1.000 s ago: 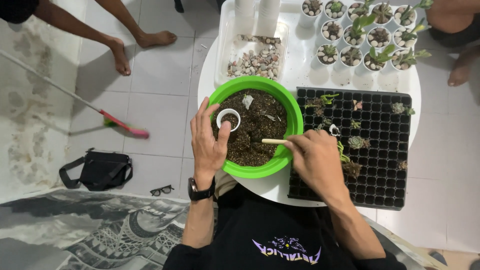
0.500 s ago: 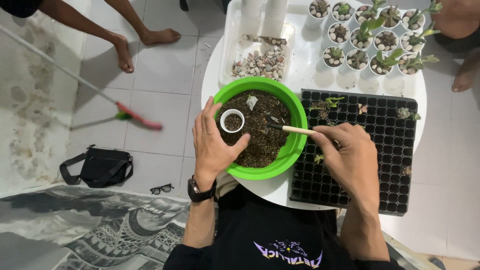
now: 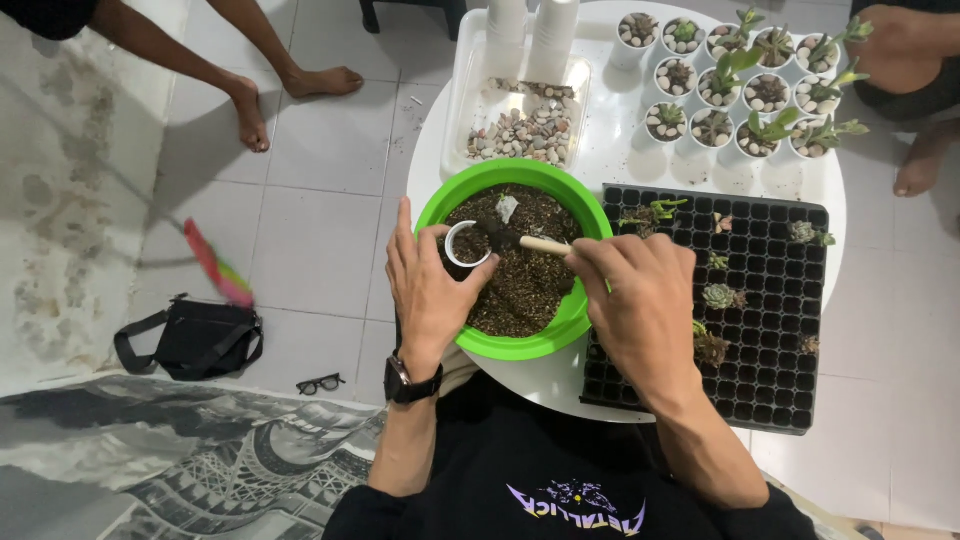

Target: Potting small succulents by scooping soil into a small pot using a cup and a stick.

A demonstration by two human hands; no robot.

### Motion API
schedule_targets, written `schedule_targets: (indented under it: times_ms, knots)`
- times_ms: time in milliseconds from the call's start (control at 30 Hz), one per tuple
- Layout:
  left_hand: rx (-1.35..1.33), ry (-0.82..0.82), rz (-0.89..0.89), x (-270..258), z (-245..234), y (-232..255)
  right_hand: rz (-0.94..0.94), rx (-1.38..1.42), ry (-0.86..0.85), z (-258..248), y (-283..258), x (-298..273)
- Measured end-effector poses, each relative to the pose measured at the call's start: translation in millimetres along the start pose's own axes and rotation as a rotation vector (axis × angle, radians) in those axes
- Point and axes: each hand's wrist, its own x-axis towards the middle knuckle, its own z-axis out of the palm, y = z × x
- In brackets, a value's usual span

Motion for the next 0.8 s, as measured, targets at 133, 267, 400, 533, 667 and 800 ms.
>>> schedule_targets:
  times_ms: [133, 267, 400, 533, 667, 800]
  knots:
    - [0.001, -0.006, 0.052, -0.3, -0.7, -5.3, 0.049, 0.109, -0.048, -6.9, 8.7, -0.3]
    - [-0.010, -0.010, 0.029, -0.8, -2.0, -4.2, 0.335, 0.288, -0.194, -17.0, 7.3, -1.8]
    - [-0.019, -0.013, 0.026, 1.4, 1.9, -9.7, 0.538, 0.414, -0.309, -5.2, 9.1, -12.2]
    - [-0.003, -0.060, 0.105, 1.0, -0.8, -10.3, 0.538, 0.434, -0.407, -10.7, 2.9, -12.4]
    - [-0.020, -0.056, 0.096, 1.5, -1.0, -10.1, 0.497, 0.447, -0.369, -5.9, 5.4, -19.0]
    - [-0.099, -0.038, 0.048, 1.0, -3.4, -8.6, 0.511, 0.465, -0.374, -2.5, 10.3, -22.7]
